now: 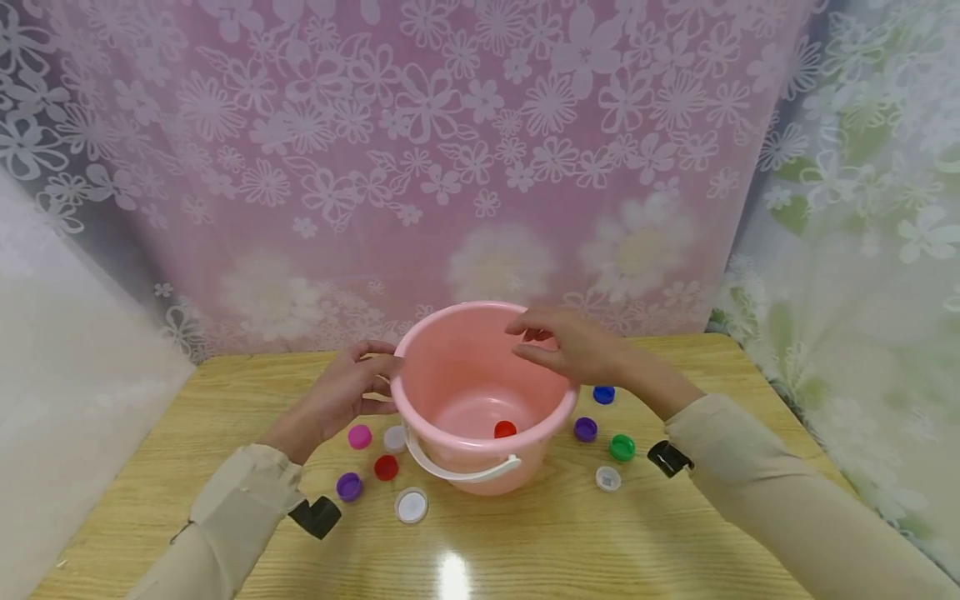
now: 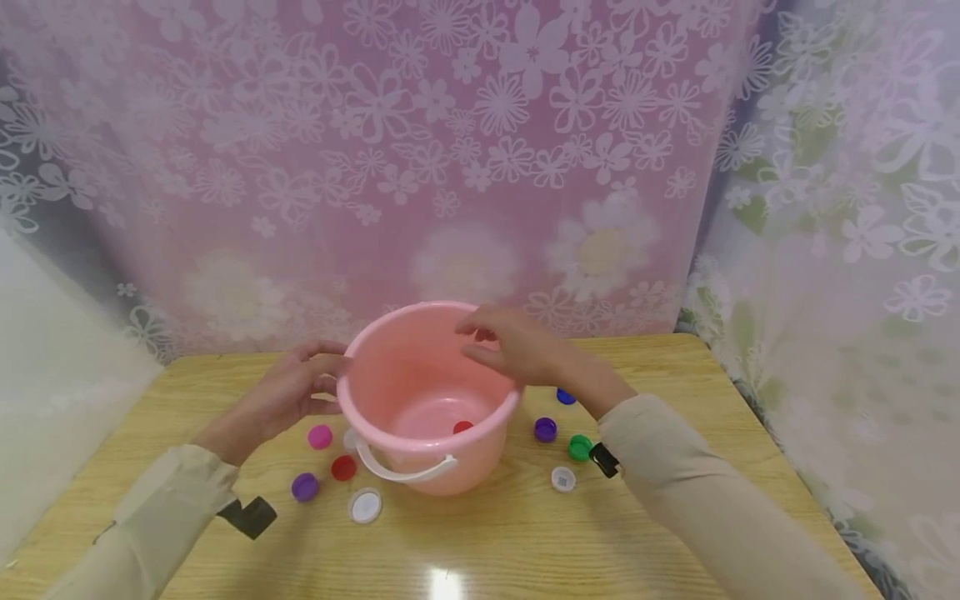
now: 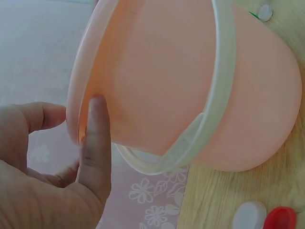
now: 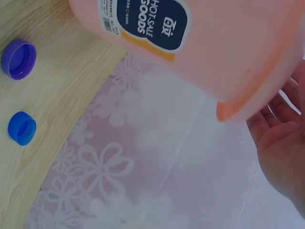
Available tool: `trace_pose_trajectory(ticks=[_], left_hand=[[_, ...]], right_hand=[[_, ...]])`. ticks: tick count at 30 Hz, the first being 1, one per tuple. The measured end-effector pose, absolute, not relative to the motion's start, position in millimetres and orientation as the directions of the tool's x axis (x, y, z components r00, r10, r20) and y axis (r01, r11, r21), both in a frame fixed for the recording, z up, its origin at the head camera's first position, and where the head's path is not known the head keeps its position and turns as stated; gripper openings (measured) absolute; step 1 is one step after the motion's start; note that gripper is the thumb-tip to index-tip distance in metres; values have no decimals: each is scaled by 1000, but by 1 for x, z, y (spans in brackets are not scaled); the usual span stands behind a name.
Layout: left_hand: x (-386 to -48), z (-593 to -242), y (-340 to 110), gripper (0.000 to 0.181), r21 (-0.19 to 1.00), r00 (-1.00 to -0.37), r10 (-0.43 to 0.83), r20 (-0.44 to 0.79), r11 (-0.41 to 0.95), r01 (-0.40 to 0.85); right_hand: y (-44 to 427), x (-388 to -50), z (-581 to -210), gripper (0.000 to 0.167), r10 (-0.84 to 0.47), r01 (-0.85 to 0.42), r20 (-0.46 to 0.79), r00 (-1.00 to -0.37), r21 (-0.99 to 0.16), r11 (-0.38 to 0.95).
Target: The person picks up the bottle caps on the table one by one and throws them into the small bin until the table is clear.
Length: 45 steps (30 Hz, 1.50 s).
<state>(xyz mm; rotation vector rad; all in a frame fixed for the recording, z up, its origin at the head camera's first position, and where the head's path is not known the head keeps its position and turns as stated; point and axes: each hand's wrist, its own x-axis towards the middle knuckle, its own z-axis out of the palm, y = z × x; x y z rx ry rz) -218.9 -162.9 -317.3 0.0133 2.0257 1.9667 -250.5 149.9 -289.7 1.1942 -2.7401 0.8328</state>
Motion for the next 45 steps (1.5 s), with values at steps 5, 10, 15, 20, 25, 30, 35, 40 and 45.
trace_pose_trajectory(ticks=[5,10,15,20,25,30,35,40,45], left_hand=[[-224,-314,-161,43,979,-963,186,-193,100,-177],[-226,-311,-160,43,975,-968,177,-177,166,-148],[-230,-309,-161,44,965,-966,182,-183,221,-142],[-232,-307,-161,43,960,-953,215,-215,225,-165],[-231,-306,-162,42,954,-937,225,-265,201,-221],[-230,-306,-164,43,953,-930,240,-278,192,-235],[-230,-309,-164,43,958,-927,257,-273,160,-238],[-228,-311,-165,47,965,-924,280,-259,118,-234],[-227,-315,-166,48,973,-924,304,-230,67,-220]], right_hand=[[160,-249,-285,34,-618,-646,252,-745,-503,574],[172,-251,-281,33,-604,-652,288,-743,-514,557],[190,-250,-278,34,-582,-650,303,-755,-466,600],[214,-248,-280,38,-563,-630,288,-775,-429,647],[238,-245,-286,34,-557,-623,280,-782,-387,679],[260,-237,-300,34,-530,-585,249,-811,-377,718],[280,-229,-322,31,-515,-573,250,-820,-374,730],[293,-220,-344,32,-507,-549,216,-834,-409,729],[299,-213,-368,32,-504,-531,186,-844,-429,731]])
